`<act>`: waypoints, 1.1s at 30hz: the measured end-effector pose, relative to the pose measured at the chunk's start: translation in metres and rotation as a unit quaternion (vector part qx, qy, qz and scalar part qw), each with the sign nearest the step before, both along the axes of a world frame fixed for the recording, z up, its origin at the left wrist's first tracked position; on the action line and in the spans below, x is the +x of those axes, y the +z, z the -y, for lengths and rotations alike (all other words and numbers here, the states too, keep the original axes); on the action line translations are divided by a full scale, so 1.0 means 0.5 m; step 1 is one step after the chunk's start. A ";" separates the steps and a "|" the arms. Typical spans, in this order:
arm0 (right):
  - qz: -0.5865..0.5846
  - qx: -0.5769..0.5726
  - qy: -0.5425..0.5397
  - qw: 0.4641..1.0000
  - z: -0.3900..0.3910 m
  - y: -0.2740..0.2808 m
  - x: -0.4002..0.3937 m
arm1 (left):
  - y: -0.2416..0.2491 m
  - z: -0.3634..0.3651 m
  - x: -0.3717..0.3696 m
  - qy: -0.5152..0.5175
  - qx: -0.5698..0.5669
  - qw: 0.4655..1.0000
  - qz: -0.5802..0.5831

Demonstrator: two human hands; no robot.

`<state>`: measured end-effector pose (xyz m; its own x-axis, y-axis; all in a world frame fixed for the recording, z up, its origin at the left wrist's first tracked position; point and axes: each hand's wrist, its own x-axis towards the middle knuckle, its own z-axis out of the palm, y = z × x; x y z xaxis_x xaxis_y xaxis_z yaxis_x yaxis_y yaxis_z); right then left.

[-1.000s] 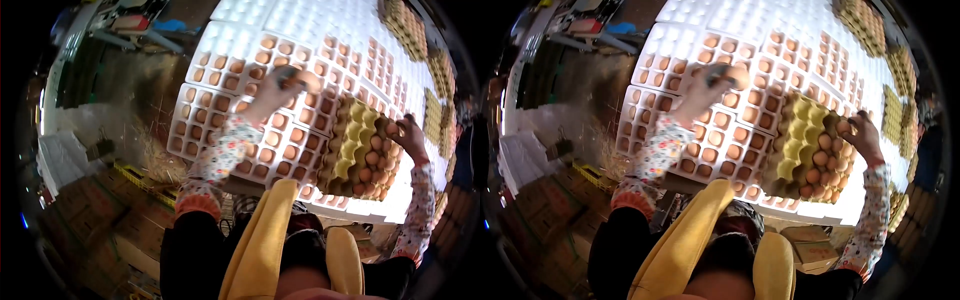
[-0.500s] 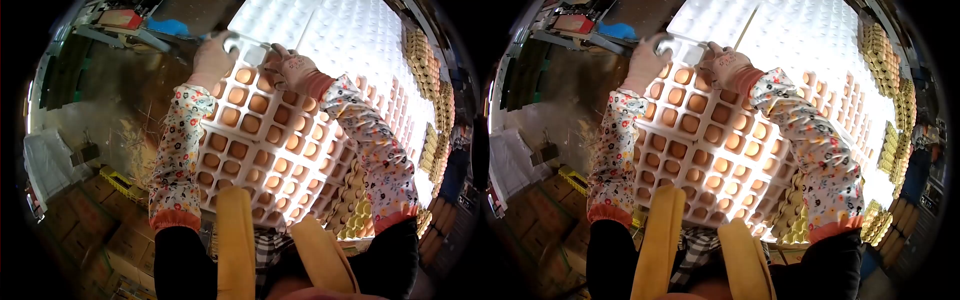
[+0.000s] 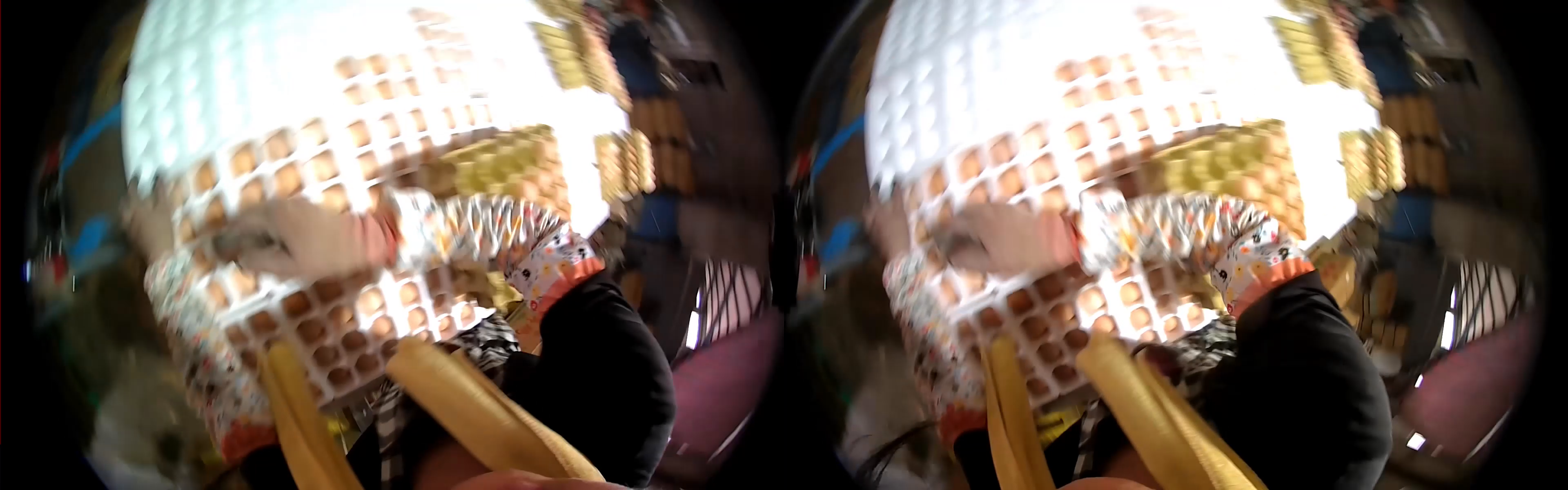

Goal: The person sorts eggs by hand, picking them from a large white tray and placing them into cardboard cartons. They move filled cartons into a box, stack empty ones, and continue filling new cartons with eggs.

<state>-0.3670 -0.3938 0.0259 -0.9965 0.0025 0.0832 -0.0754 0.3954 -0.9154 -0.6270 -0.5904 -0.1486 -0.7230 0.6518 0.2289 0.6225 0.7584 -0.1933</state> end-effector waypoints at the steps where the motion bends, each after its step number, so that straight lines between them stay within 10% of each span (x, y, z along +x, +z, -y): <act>1: -0.043 0.060 -0.011 0.997 -0.039 0.048 0.088 | 0.052 -0.037 0.038 0.109 0.202 0.966 0.120; 4: -0.081 0.243 -0.055 0.965 -0.180 0.124 0.325 | 0.048 -0.068 0.051 0.166 0.277 0.946 -0.009; 6: 0.075 0.134 -0.237 0.959 -0.288 0.168 0.486 | 0.164 -0.169 0.176 0.161 0.365 0.914 0.082; 8: 0.137 0.023 -0.471 0.871 -0.431 0.172 0.601 | 0.280 -0.318 0.365 -0.103 0.453 0.844 0.267; 10: 0.075 0.207 -0.424 0.878 -0.555 0.190 0.645 | 0.368 -0.462 0.551 -0.300 0.402 0.792 0.347; 14: 0.168 0.291 -0.180 0.925 -0.733 0.116 0.643 | 0.413 -0.723 0.807 -0.361 0.296 0.751 0.467; 19: 0.115 0.287 -0.146 0.940 -0.767 0.052 0.634 | 0.405 -0.866 0.892 -0.356 0.004 0.886 0.297; 22: 0.015 0.296 -0.110 0.949 -0.767 0.050 0.670 | 0.432 -0.809 0.900 -0.312 0.235 0.863 0.320; 25: 0.066 -0.205 -0.235 0.948 -0.760 0.086 0.719 | 0.447 -0.783 0.869 0.008 0.522 0.416 0.745; 27: -0.030 -0.267 -0.319 0.909 -0.767 0.041 0.737 | 0.480 -0.753 0.865 -0.054 0.383 0.586 0.712; 29: 0.020 -0.410 -0.305 0.859 -0.785 0.046 0.749 | 0.539 -0.739 0.923 -0.179 0.065 0.886 0.423; 30: 0.091 -0.372 -0.265 0.885 -0.793 0.064 0.756 | 0.513 -0.745 0.935 -0.205 -0.128 0.910 0.336; 32: 0.169 -0.012 -0.127 0.977 -0.762 0.144 0.761 | 0.482 -0.752 0.955 -0.265 -0.164 0.914 0.260; 33: -0.004 0.160 -0.079 0.984 -0.743 0.126 0.763 | 0.476 -0.756 0.951 -0.247 -0.163 0.915 0.275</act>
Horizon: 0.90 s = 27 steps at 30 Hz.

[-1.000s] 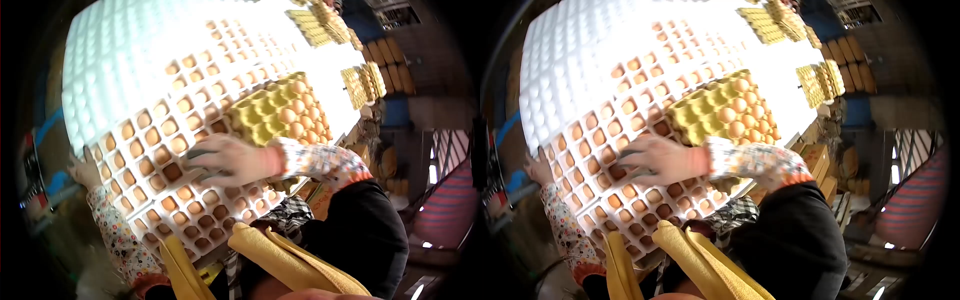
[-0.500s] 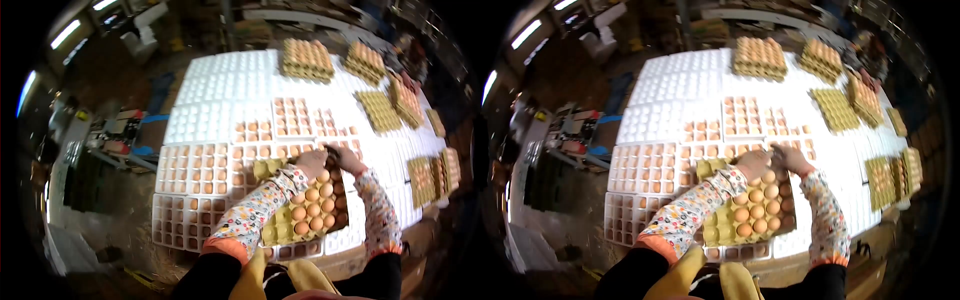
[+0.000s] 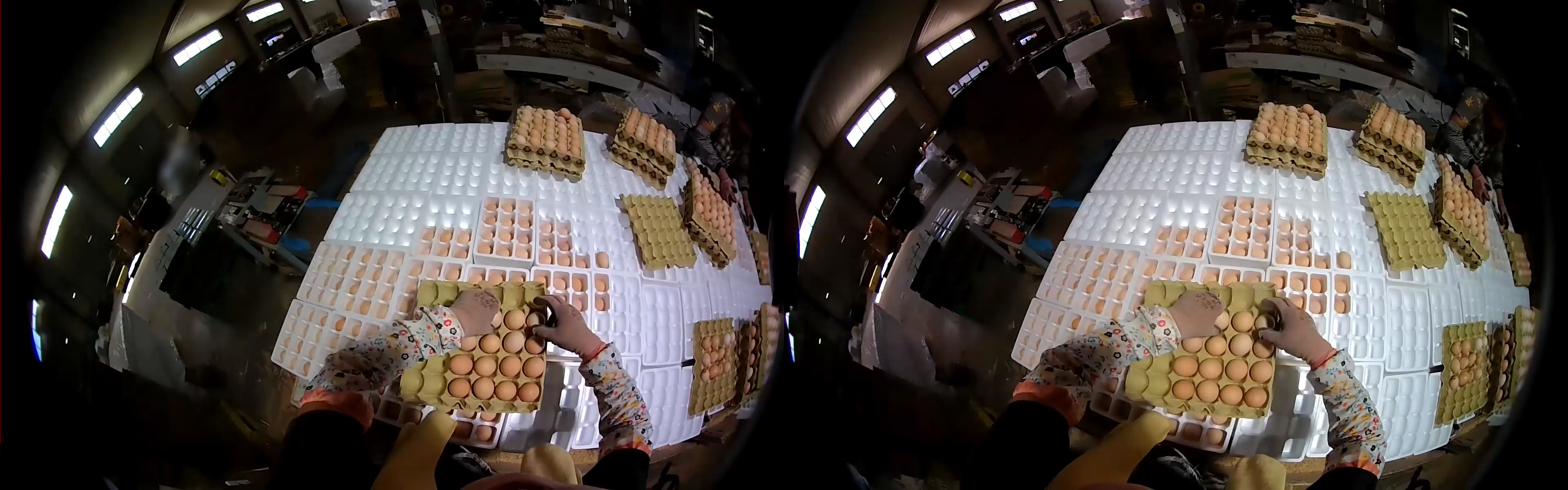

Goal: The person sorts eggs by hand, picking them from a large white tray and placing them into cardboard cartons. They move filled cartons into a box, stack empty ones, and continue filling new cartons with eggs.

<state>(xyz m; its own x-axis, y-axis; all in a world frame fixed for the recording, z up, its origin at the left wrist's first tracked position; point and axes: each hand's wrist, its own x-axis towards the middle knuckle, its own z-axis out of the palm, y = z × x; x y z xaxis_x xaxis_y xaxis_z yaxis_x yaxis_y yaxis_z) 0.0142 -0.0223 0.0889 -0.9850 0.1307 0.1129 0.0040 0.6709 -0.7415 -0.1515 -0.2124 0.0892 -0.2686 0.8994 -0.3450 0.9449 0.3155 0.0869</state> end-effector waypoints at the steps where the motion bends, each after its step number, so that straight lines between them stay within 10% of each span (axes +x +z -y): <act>1: 0.026 0.150 0.061 0.986 0.004 -0.014 -0.009 | 0.021 -0.006 -0.006 0.015 -0.012 1.000 0.015; 5: 0.021 0.181 0.040 0.982 -0.005 -0.033 -0.026 | 0.043 0.076 -0.033 0.279 0.247 0.867 0.331; 6: -0.073 0.105 0.013 0.992 -0.026 -0.093 -0.015 | 0.035 0.104 -0.040 0.351 0.326 0.743 0.468; 7: 0.088 -0.154 -0.042 0.983 -0.030 -0.071 -0.001 | 0.020 0.133 -0.058 0.370 0.361 0.623 0.587; 8: 0.059 -0.343 -0.075 0.934 -0.034 -0.091 0.016 | 0.049 0.154 -0.054 0.390 0.345 0.601 0.607; 9: 0.012 -0.509 -0.108 0.854 -0.044 -0.097 0.024 | 0.076 0.157 -0.060 0.398 0.341 0.583 0.621; 11: -0.018 -0.585 -0.104 0.804 -0.029 -0.057 0.043 | 0.064 0.153 -0.073 0.324 0.245 0.812 0.419; 12: 0.000 -0.577 -0.078 0.813 -0.027 -0.054 0.038 | 0.054 0.149 -0.069 0.199 0.143 0.960 0.133; 15: 0.185 -0.252 -0.051 0.948 -0.009 0.004 -0.014 | 0.043 0.098 -0.048 0.004 -0.036 0.996 -0.087; 17: 0.122 0.205 -0.012 0.971 0.036 0.026 -0.057 | 0.043 0.093 -0.071 -0.028 -0.010 0.998 -0.059; 19: 0.146 0.360 0.058 0.920 0.060 0.035 -0.104 | 0.037 0.121 -0.093 0.026 0.112 0.993 0.028; 20: 0.192 0.358 0.087 0.910 0.061 0.038 -0.124 | -0.001 0.133 -0.126 0.146 0.202 0.914 0.320; 22: 0.189 0.402 0.121 0.888 0.060 0.037 -0.134 | -0.024 0.171 -0.171 0.308 0.259 0.551 0.731; 27: 0.229 0.316 0.077 0.918 0.080 0.065 -0.146 | -0.087 0.272 -0.247 0.195 0.396 0.509 0.739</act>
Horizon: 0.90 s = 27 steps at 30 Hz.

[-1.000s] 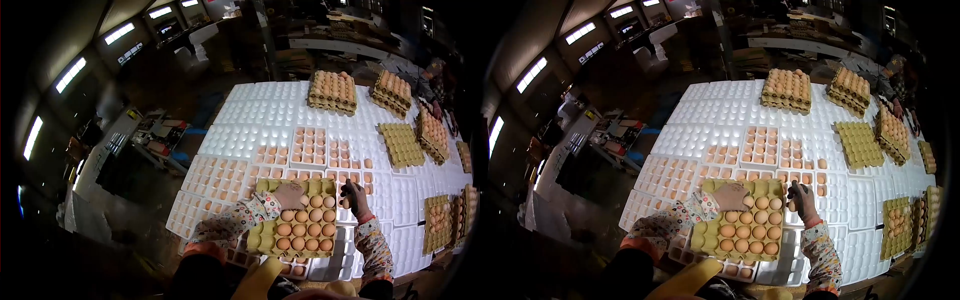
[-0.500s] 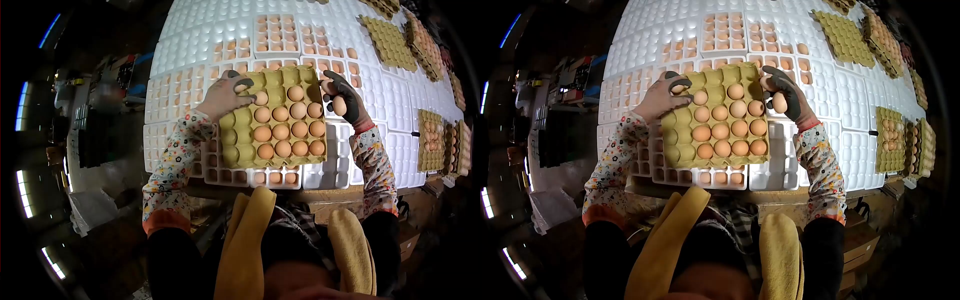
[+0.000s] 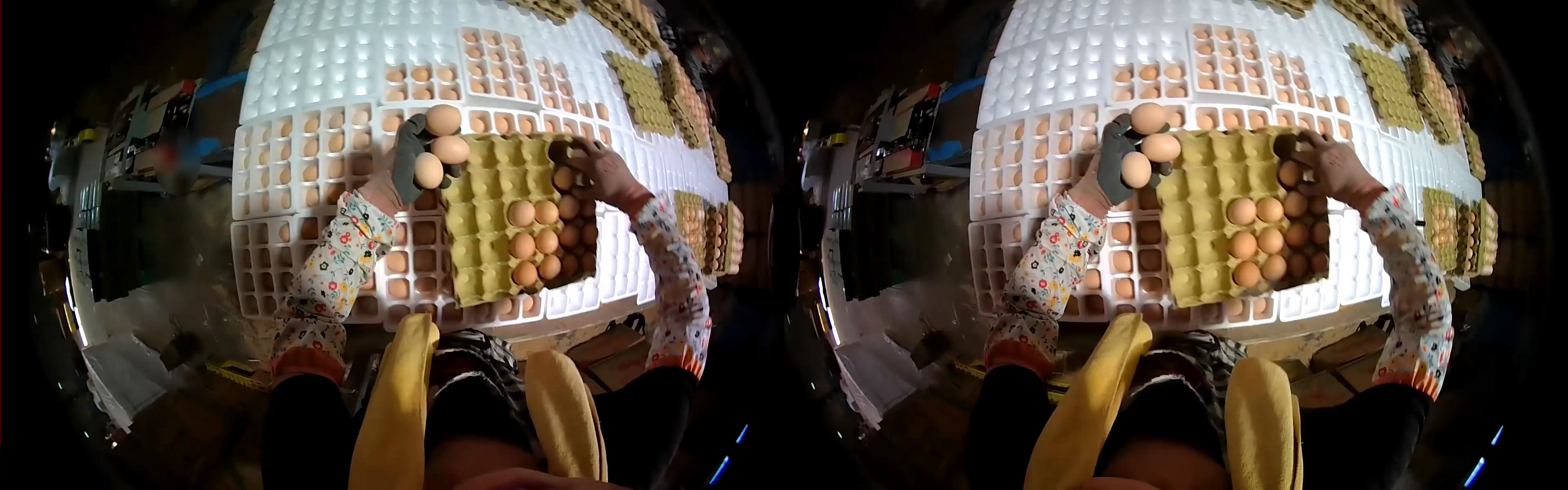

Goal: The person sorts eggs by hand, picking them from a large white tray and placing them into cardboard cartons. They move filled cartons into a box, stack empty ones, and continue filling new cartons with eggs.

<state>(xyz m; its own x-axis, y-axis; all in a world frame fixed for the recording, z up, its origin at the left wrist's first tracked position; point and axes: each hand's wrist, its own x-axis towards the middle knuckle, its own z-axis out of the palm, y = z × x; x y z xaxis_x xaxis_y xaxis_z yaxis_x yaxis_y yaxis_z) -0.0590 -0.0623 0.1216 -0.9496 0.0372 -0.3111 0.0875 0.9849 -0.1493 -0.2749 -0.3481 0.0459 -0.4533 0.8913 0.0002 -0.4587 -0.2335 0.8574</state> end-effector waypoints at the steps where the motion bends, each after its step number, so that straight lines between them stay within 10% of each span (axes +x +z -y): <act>1: -0.040 -0.042 -0.026 0.998 -0.004 -0.010 0.003 | -0.017 0.033 -0.051 0.010 -0.005 0.998 0.056; 4: -0.081 -0.346 -0.307 0.883 0.015 -0.019 -0.020 | -0.053 0.124 -0.219 0.127 -0.100 0.979 0.125; 6: -0.063 -0.447 -0.367 0.813 0.035 -0.025 -0.124 | -0.078 0.145 -0.355 0.227 -0.297 0.913 -0.163; 10: -0.103 -0.322 -0.069 0.938 0.163 -0.102 -0.487 | -0.125 0.094 -0.488 0.111 -0.554 0.632 -0.530; 12: -0.121 -0.185 0.056 0.974 0.198 -0.187 -0.650 | -0.147 0.074 -0.511 0.050 -0.558 0.619 -0.550; 17: 0.029 0.056 0.218 0.974 0.195 -0.299 -0.855 | -0.172 0.084 -0.608 0.179 -0.428 0.717 -0.521; 22: -0.246 -0.282 0.002 0.927 0.271 -0.359 -0.947 | -0.302 -0.012 -0.643 0.332 -0.415 0.682 -0.503; 27: -0.344 -0.522 -0.208 0.752 0.327 -0.421 -0.911 | -0.257 0.027 -0.667 0.351 -0.304 0.863 -0.199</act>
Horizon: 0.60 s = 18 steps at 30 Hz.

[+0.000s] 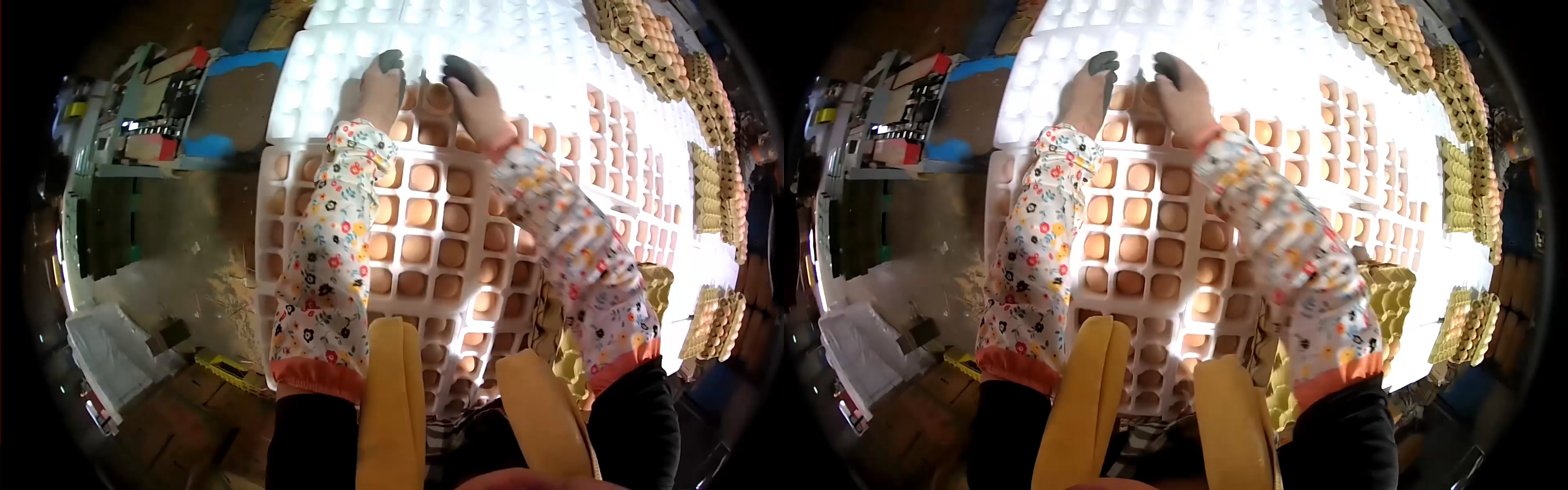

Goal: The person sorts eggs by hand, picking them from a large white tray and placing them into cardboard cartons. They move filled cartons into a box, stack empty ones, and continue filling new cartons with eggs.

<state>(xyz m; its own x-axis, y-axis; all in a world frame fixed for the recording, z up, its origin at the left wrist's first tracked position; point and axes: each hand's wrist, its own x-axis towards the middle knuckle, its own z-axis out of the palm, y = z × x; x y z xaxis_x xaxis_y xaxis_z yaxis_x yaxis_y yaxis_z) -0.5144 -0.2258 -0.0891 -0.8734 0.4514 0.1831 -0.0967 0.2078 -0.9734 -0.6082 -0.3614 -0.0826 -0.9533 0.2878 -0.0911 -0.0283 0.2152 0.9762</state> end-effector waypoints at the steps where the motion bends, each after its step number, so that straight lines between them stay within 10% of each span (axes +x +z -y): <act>1: 0.013 -0.033 0.020 0.999 0.005 0.073 0.062 | 0.055 0.021 0.020 0.018 -0.017 0.998 0.052; 4: 0.056 -0.060 0.083 0.993 -0.028 0.206 0.288 | 0.137 0.037 0.142 -0.009 -0.183 0.976 -0.121; 7: 0.119 0.079 0.034 0.989 -0.004 0.363 0.618 | 0.150 0.009 0.361 -0.195 0.121 0.973 0.003; 9: 0.168 0.174 0.067 0.968 0.015 0.398 0.844 | 0.232 -0.006 0.553 -0.345 0.090 0.928 -0.104; 13: 0.102 0.363 0.129 0.917 -0.062 0.405 1.055 | 0.278 -0.055 0.775 -0.439 -0.060 0.833 -0.330; 16: 0.261 0.191 -0.121 0.938 -0.167 0.430 1.102 | 0.309 -0.101 0.893 -0.510 -0.252 0.734 -0.372; 18: 0.270 0.324 0.019 0.906 -0.255 0.417 1.108 | 0.320 -0.125 0.927 -0.489 -0.324 0.719 -0.373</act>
<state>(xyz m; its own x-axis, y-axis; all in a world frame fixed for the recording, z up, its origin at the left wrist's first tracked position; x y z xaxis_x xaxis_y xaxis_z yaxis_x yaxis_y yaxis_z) 0.0397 -0.0981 0.1193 -0.9271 0.3698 -0.0608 0.3392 0.7590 -0.5558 -0.1448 -0.2990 0.0773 -0.1773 0.9811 -0.0771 0.9248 0.1929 0.3278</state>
